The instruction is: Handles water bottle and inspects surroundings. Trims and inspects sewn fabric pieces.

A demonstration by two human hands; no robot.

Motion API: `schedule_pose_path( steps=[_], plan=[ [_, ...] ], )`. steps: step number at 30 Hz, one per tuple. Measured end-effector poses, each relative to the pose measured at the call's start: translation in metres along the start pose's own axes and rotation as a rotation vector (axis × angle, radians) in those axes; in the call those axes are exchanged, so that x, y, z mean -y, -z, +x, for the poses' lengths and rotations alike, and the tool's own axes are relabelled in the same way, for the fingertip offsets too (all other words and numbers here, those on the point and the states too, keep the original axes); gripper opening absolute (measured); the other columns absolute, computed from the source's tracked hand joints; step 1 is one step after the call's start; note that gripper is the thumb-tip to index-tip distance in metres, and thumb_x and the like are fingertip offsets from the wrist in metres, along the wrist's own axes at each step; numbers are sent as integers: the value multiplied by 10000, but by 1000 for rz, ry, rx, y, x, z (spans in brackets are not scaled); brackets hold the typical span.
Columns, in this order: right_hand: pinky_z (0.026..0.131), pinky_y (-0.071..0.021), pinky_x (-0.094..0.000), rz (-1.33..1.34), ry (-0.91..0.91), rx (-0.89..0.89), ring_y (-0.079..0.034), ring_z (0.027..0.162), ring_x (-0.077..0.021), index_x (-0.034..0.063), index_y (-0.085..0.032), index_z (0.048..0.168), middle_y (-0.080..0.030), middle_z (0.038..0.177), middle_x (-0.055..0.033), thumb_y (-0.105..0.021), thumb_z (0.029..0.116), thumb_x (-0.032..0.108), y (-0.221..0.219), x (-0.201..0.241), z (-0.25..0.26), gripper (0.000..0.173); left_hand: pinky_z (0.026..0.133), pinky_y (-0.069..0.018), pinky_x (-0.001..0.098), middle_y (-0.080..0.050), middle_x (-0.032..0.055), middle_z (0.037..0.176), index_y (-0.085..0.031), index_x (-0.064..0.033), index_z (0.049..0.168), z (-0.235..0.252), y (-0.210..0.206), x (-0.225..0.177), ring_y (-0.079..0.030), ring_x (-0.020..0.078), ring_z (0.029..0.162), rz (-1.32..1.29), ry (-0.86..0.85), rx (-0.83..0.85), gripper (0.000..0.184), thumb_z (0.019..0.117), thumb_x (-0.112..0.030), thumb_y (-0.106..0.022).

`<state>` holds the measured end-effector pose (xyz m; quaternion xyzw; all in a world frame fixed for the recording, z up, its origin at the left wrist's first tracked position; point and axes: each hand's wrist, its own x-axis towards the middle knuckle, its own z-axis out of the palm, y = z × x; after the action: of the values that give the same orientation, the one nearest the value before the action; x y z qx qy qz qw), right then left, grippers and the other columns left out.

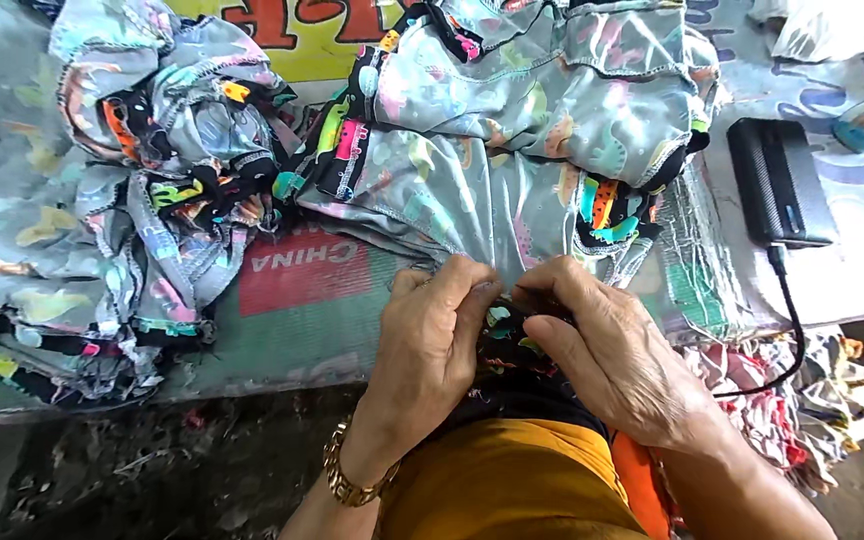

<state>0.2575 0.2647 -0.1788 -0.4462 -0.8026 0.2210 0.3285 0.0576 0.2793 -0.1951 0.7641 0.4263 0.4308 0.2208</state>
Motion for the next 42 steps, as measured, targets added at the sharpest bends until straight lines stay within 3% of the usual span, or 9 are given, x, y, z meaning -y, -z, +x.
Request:
schedule_pose_path(
  steps=[6, 10, 12, 15, 18, 33, 38, 40, 42],
  plan=[
    [570, -466, -247, -115, -11, -24, -604, 730, -50, 132, -652, 1122, -628, 891, 34, -461, 1074, 385, -3, 3, -7, 320, 794, -498, 250, -670, -45, 903, -652, -82, 1044, -7, 0, 0, -613, 29, 842, -120, 32, -69, 121, 1047, -161, -560],
    [585, -475, -278, -220, 29, -29, -626, 756, -105, 122, -672, 1173, -647, 915, -1, -489, 1065, 378, -4, 1, -15, 333, 971, -512, 307, -748, -14, 1058, -664, -97, 1012, -24, -12, -3, -675, 70, 1048, -56, -57, -220, 123, 1043, -194, -596],
    [597, -493, -291, -244, 59, -42, -644, 775, -126, 124, -671, 1204, -667, 932, -16, -524, 1054, 359, -5, -1, -19, 315, 1000, -465, 333, -697, -26, 1072, -679, -155, 1008, -36, -18, -2, -629, 93, 1075, 100, -149, -303, 95, 1024, -236, -633],
    [615, -510, -291, -239, 116, -123, -663, 788, -136, 121, -654, 1213, -702, 954, -34, -602, 1027, 300, -7, -4, -24, 263, 1033, -344, 394, -591, -25, 1009, -650, -228, 1116, -51, -21, -3, -556, 116, 984, 312, -271, -314, 117, 1003, -255, -643],
    [627, -501, -293, -261, 196, -177, -669, 796, -160, 99, -674, 1167, -724, 968, -69, -616, 1029, 256, -8, -9, -27, 217, 1051, -315, 403, -553, -6, 942, -646, -195, 1110, -53, -22, -5, -530, 133, 923, 383, -343, -308, 132, 985, -235, -650],
    [654, -505, -301, -265, 283, -217, -703, 827, -162, 95, -722, 1078, -761, 931, -64, -589, 1028, 142, -11, -9, -23, 150, 1002, -336, 376, -617, 4, 904, -648, -136, 1065, -48, -28, -10, -556, 142, 874, 342, -414, -266, 108, 1008, -207, -589],
    [620, -509, -289, -184, 213, -112, -678, 768, -136, 88, -720, 1084, -737, 902, -49, -588, 1046, 220, -3, -7, -25, 191, 1010, -370, 356, -627, 1, 928, -627, -149, 1068, -54, -15, -19, -584, 122, 895, 241, -365, -196, 81, 1013, -192, -584],
    [630, -504, -257, -39, 182, 69, -634, 742, -92, 87, -697, 1117, -709, 913, -35, -597, 1043, 298, 19, -9, -30, 245, 951, -395, 326, -634, -15, 878, -624, -167, 1010, -60, 7, -25, -590, 103, 848, 156, -295, -52, 88, 1038, -235, -576],
    [710, -529, -208, 194, 206, 218, -646, 828, -59, 63, -689, 1139, -702, 970, -46, -616, 1033, 273, 40, -14, -32, 247, 802, -430, 288, -639, -16, 762, -671, -168, 931, -64, 32, -27, -591, 104, 742, 31, -214, 210, 278, 1067, -369, -535]
  ],
)
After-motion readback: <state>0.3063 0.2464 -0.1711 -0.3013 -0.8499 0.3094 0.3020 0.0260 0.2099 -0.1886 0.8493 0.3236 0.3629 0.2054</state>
